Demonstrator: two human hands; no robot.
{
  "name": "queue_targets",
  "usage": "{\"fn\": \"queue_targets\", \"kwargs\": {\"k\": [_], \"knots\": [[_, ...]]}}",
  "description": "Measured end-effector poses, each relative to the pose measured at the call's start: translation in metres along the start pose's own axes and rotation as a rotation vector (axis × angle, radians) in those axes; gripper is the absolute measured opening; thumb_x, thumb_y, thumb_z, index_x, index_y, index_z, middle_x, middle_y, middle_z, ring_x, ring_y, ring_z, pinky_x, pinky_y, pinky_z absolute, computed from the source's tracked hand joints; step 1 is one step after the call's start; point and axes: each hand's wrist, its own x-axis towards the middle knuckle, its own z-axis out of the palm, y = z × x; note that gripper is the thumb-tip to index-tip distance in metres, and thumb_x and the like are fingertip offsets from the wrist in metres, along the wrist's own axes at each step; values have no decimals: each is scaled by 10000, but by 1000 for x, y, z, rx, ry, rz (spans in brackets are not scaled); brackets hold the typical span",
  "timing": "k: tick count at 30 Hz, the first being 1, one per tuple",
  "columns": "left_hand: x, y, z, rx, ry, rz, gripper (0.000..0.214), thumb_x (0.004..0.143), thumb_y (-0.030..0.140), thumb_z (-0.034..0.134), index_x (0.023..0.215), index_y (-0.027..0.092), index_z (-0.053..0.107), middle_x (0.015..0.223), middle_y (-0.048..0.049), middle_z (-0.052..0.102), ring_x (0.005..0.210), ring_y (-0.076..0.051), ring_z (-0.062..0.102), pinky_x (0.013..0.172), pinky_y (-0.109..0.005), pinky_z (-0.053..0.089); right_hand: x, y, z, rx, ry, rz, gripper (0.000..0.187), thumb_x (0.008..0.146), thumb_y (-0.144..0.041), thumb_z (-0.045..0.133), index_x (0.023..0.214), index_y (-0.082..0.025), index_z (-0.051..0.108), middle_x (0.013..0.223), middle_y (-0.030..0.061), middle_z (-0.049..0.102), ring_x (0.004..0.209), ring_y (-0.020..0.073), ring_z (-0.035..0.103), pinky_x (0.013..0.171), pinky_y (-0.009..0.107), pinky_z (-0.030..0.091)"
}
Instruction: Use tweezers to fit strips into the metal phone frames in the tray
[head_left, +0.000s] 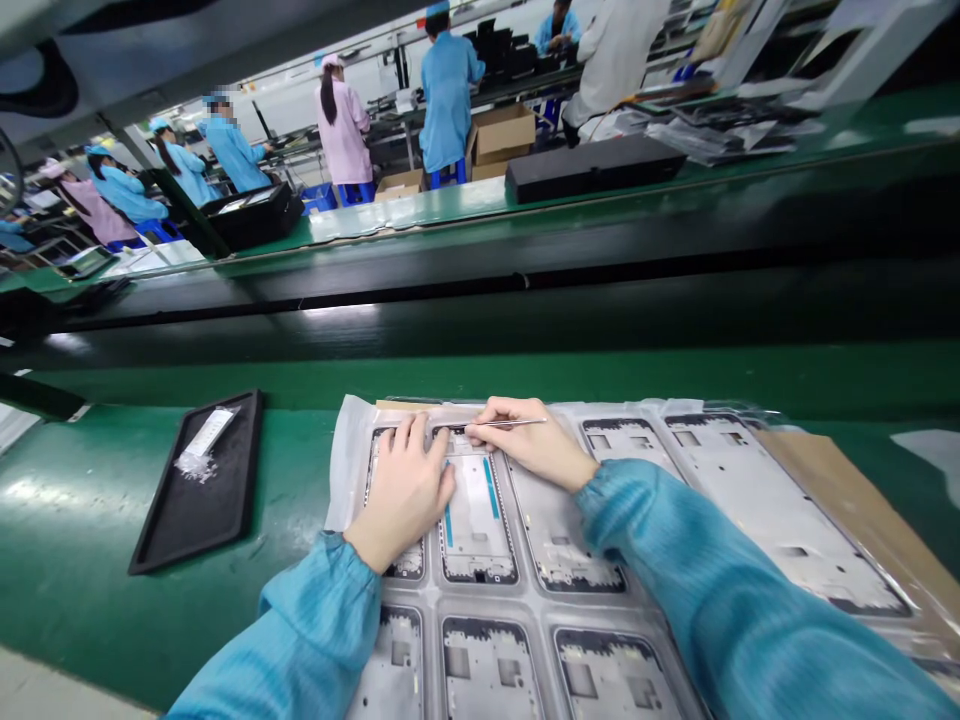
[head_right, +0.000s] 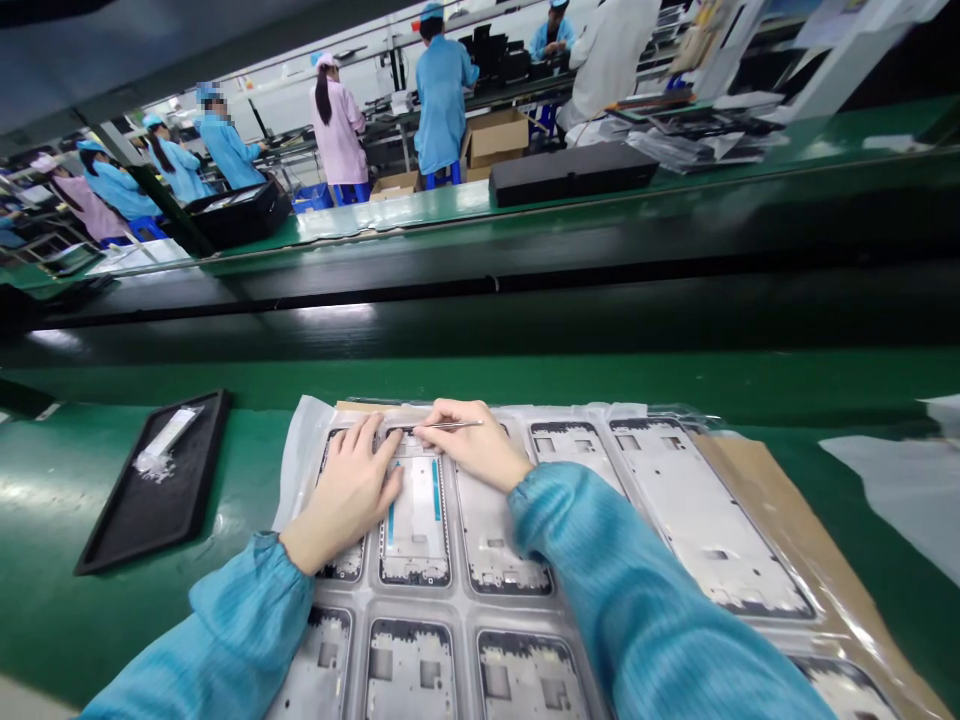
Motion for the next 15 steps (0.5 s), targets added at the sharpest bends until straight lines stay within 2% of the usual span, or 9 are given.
{"fn": "queue_targets", "kwargs": {"k": [6, 11, 15], "knots": [[-2, -2, 2, -36, 23, 11, 413, 963, 269, 481, 1340, 114, 551, 1431, -221, 433, 1333, -375, 400, 1015, -529, 425, 0, 3, -2, -46, -9, -15, 242, 815, -394, 703, 722, -175, 663, 729, 43, 686, 643, 178, 628, 623, 283, 494], [-2, -6, 5, -124, 27, -16, 415, 949, 268, 510, 1344, 150, 549, 1435, -184, 437, 1332, -348, 399, 1020, -531, 416, 0, 7, -4, -219, -22, -132, 230, 847, -377, 668, 724, -183, 671, 721, 23, 673, 666, 178, 593, 624, 290, 425], [-3, -9, 6, -195, 23, -34, 408, 939, 262, 526, 1332, 161, 560, 1430, -173, 440, 1318, -339, 409, 1018, -533, 409, 0, 6, -4, -254, -47, -156, 262, 867, -404, 657, 724, -185, 669, 766, 27, 687, 703, 188, 598, 651, 301, 419]]}}
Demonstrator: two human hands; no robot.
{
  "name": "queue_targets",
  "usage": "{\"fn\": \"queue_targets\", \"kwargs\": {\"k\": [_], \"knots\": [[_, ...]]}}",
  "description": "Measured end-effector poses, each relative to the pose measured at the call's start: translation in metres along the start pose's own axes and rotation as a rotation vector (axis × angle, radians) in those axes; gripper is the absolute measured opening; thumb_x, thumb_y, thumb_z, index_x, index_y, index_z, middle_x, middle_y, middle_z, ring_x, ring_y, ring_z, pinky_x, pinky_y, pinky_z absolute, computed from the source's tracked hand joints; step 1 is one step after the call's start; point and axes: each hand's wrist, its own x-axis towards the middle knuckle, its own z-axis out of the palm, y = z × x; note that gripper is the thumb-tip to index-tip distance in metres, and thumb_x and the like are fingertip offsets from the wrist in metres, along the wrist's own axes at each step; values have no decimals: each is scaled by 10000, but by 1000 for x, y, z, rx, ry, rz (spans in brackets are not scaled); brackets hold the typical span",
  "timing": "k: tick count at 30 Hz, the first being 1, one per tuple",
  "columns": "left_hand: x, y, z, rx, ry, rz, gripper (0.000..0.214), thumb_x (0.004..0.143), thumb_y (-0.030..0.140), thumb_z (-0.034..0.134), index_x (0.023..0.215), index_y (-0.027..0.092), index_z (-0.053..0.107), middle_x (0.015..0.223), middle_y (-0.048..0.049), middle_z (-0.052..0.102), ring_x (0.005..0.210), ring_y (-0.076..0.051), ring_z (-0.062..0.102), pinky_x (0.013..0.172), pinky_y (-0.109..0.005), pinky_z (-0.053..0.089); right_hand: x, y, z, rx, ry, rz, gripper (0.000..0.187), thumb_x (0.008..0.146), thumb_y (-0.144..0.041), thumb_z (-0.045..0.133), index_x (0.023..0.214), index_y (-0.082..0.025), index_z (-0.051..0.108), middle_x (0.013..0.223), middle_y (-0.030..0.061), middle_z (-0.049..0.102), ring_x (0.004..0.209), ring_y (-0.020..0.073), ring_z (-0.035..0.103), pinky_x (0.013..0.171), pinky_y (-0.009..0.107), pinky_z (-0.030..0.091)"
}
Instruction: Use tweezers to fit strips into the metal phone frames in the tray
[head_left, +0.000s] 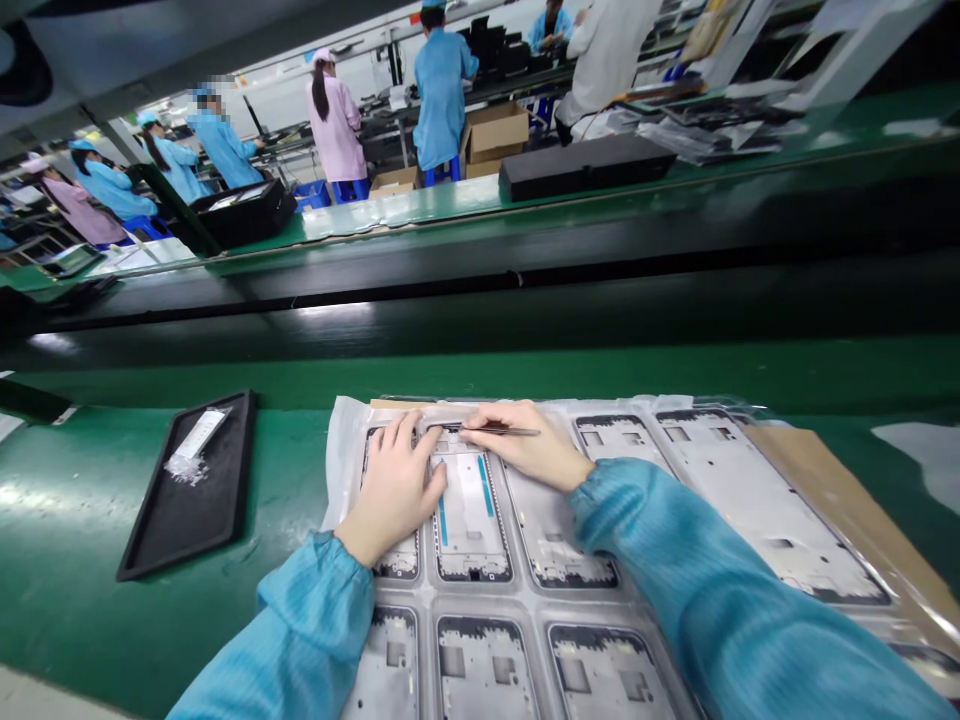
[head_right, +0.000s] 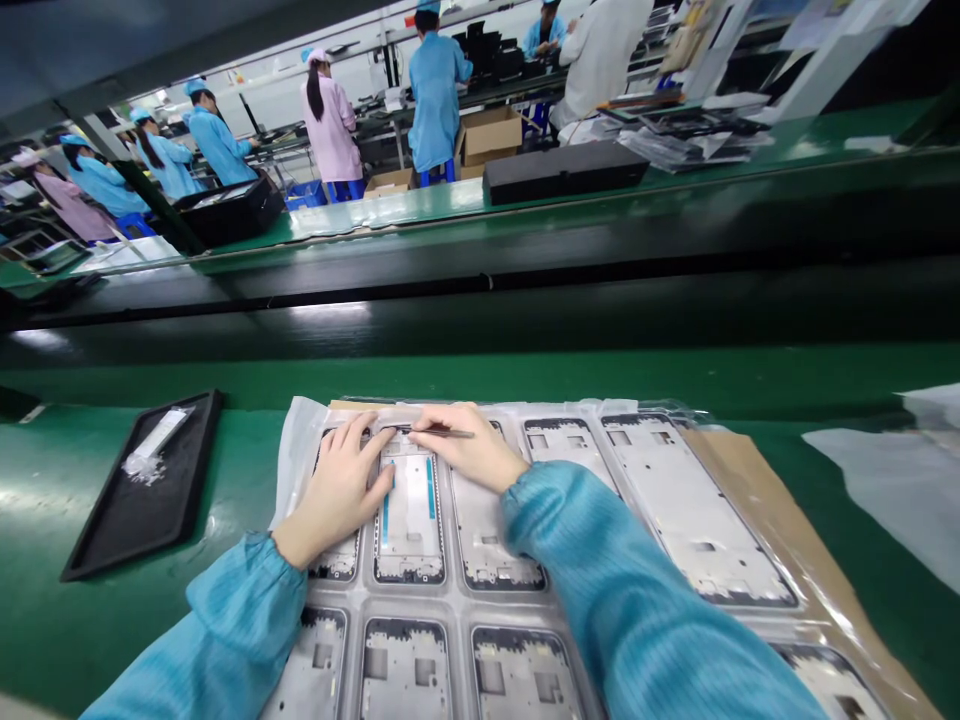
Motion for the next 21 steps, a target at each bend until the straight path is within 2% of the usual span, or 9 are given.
{"fn": "queue_targets", "kwargs": {"k": [5, 8, 13, 18, 21], "knots": [[-1, -2, 1, -34, 15, 11, 405, 948, 263, 525, 1338, 161, 557, 1446, -170, 423, 1332, -331, 394, 1035, -533, 393, 1, -3, 1, 93, 21, 60, 252, 841, -395, 687, 705, -183, 668, 681, 15, 650, 641, 169, 573, 614, 285, 423], [-2, -2, 0, -28, 2, 9, 406, 955, 267, 517, 1347, 167, 551, 1464, -163, 412, 1356, -325, 373, 1061, -531, 378, 2, -5, 1, 190, 34, 123, 249, 811, -390, 710, 694, -175, 661, 689, 27, 665, 635, 164, 598, 622, 278, 470], [-2, -1, 0, 10, 4, 13, 415, 951, 278, 512, 1348, 167, 557, 1454, -164, 421, 1330, -335, 397, 1044, -532, 393, 6, -6, 4, 348, 44, 206, 336, 746, -452, 784, 683, -161, 629, 678, 53, 667, 619, 165, 627, 593, 262, 524], [0, 1, -3, 79, -6, 21, 425, 937, 278, 514, 1343, 159, 562, 1445, -174, 433, 1313, -345, 412, 1019, -533, 416, 7, -3, 7, 346, 58, 206, 413, 736, -532, 795, 688, -156, 631, 654, 56, 656, 606, 171, 631, 570, 268, 528], [2, 5, -5, 145, -25, 23, 428, 935, 267, 490, 1341, 152, 562, 1445, -186, 433, 1315, -355, 415, 1005, -539, 424, 5, -2, 8, 334, 60, 195, 395, 758, -518, 774, 693, -158, 625, 667, 57, 664, 623, 177, 639, 592, 277, 532]]}}
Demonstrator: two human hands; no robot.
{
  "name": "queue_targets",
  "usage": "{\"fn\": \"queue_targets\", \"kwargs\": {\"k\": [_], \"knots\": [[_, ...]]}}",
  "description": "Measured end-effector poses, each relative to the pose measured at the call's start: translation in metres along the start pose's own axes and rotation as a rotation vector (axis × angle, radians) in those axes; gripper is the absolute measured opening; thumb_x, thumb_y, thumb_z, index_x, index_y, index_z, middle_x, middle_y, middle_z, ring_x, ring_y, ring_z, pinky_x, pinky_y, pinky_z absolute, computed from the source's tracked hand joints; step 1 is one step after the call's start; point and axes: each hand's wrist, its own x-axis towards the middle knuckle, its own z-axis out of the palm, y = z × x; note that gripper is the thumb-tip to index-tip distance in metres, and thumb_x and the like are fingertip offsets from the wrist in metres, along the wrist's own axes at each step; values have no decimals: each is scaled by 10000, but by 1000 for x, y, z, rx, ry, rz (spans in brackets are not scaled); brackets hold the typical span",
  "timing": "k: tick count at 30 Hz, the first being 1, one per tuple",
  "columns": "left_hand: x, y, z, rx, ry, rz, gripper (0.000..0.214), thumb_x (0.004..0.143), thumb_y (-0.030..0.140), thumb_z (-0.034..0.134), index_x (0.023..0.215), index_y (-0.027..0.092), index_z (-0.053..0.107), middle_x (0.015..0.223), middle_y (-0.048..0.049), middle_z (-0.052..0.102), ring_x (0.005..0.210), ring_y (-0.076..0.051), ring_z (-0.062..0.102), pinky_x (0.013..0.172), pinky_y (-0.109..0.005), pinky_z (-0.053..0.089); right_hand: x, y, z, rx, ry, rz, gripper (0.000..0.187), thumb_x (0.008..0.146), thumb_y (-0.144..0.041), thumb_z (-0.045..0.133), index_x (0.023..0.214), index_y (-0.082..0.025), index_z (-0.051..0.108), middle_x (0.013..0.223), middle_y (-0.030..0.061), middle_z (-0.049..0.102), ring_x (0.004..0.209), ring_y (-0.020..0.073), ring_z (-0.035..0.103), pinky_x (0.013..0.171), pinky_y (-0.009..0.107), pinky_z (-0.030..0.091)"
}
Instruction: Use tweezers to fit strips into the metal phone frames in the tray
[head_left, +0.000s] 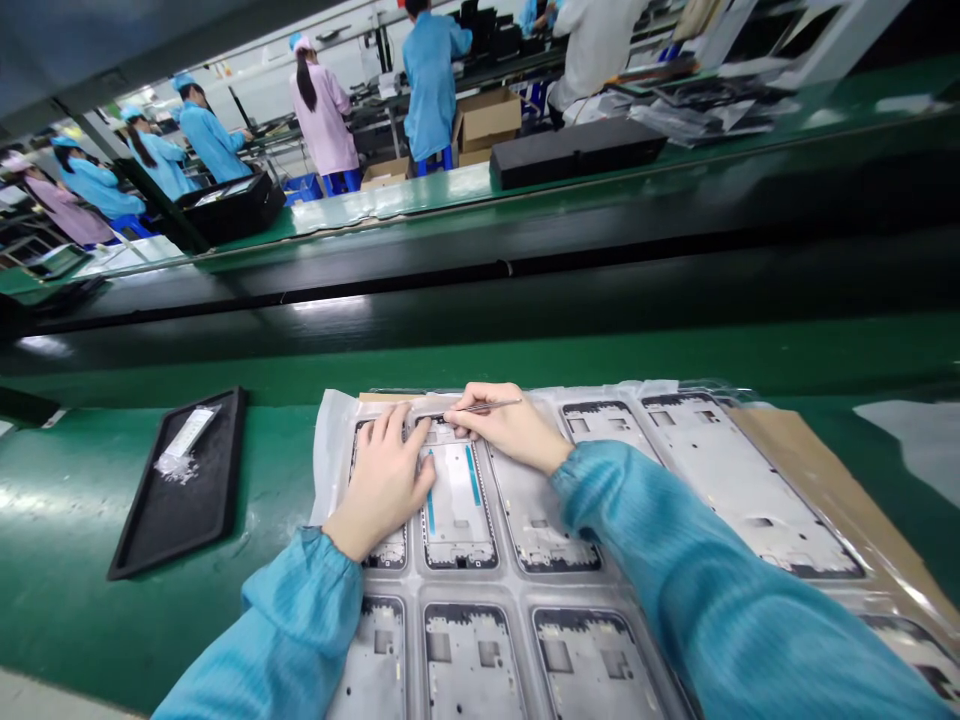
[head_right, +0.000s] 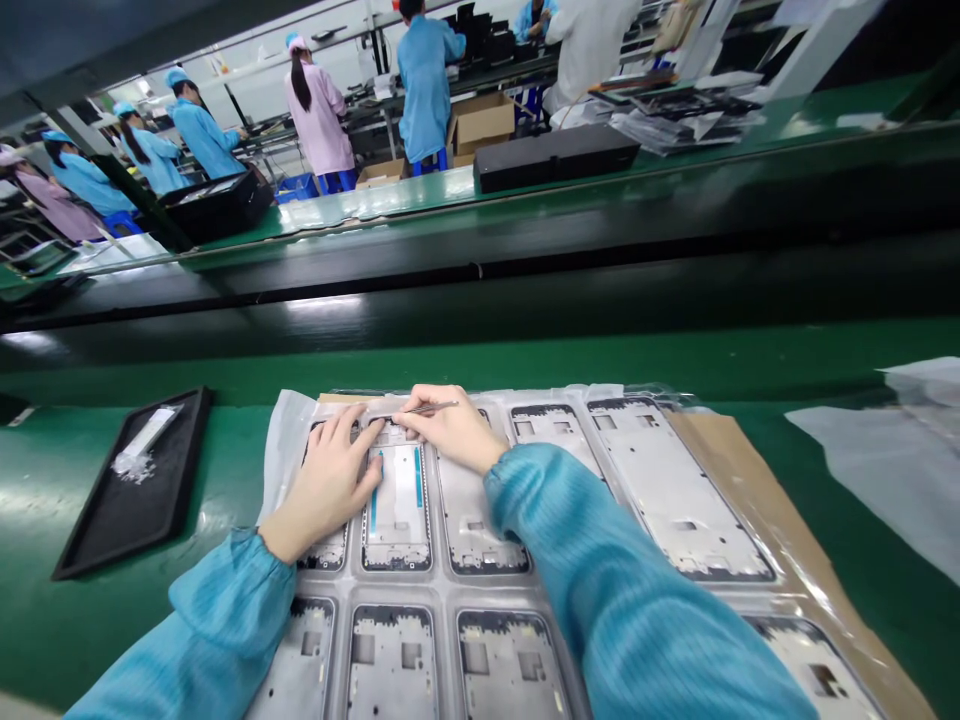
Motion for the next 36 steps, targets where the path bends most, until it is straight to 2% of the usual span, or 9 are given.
{"fn": "queue_targets", "kwargs": {"k": [7, 15, 23, 31, 34, 36], "knots": [[3, 12, -4, 133, -70, -4, 505, 886, 185, 465, 1381, 101, 521, 1443, -256, 415, 1330, -401, 412, 977, -556, 439, -4, -4, -1, -3, 25, -31, 283, 772, -408, 756, 684, -167, 638, 673, 53, 675, 625, 174, 636, 605, 273, 527], [5, 20, -7, 206, -147, -17, 547, 899, 204, 459, 1427, 60, 479, 1465, -286, 382, 1356, -428, 390, 1027, -561, 411, -3, 0, -1, -16, 28, -40, 329, 763, -452, 778, 698, -159, 644, 688, 62, 685, 626, 177, 647, 608, 272, 531], [4, 18, -9, 170, -182, -37, 555, 909, 195, 449, 1455, 93, 456, 1487, -270, 359, 1379, -414, 363, 1046, -542, 397, -3, 4, 1, -38, 36, -55, 273, 789, -417, 737, 710, -166, 662, 719, 53, 692, 654, 179, 657, 636, 274, 548], [4, 13, -8, 94, -195, -60, 541, 907, 182, 442, 1443, 109, 463, 1493, -236, 357, 1399, -385, 327, 1076, -535, 364, -5, 4, 5, -63, 60, -97, 278, 813, -397, 725, 688, -157, 664, 693, 45, 679, 618, 157, 619, 613, 263, 505], [5, 14, -10, 90, -194, -79, 538, 903, 180, 442, 1437, 112, 464, 1488, -225, 362, 1393, -376, 329, 1072, -524, 366, -2, 3, 6, -30, 57, -83, 355, 775, -476, 766, 680, -152, 657, 685, 63, 682, 598, 169, 626, 579, 271, 514], [7, 16, -11, 96, -200, -93, 526, 897, 182, 450, 1418, 117, 476, 1475, -219, 375, 1374, -374, 347, 1054, -525, 377, 2, -3, -1, 6, 106, -65, 446, 713, -567, 797, 686, -152, 632, 688, 85, 688, 597, 192, 646, 553, 286, 531]]}}
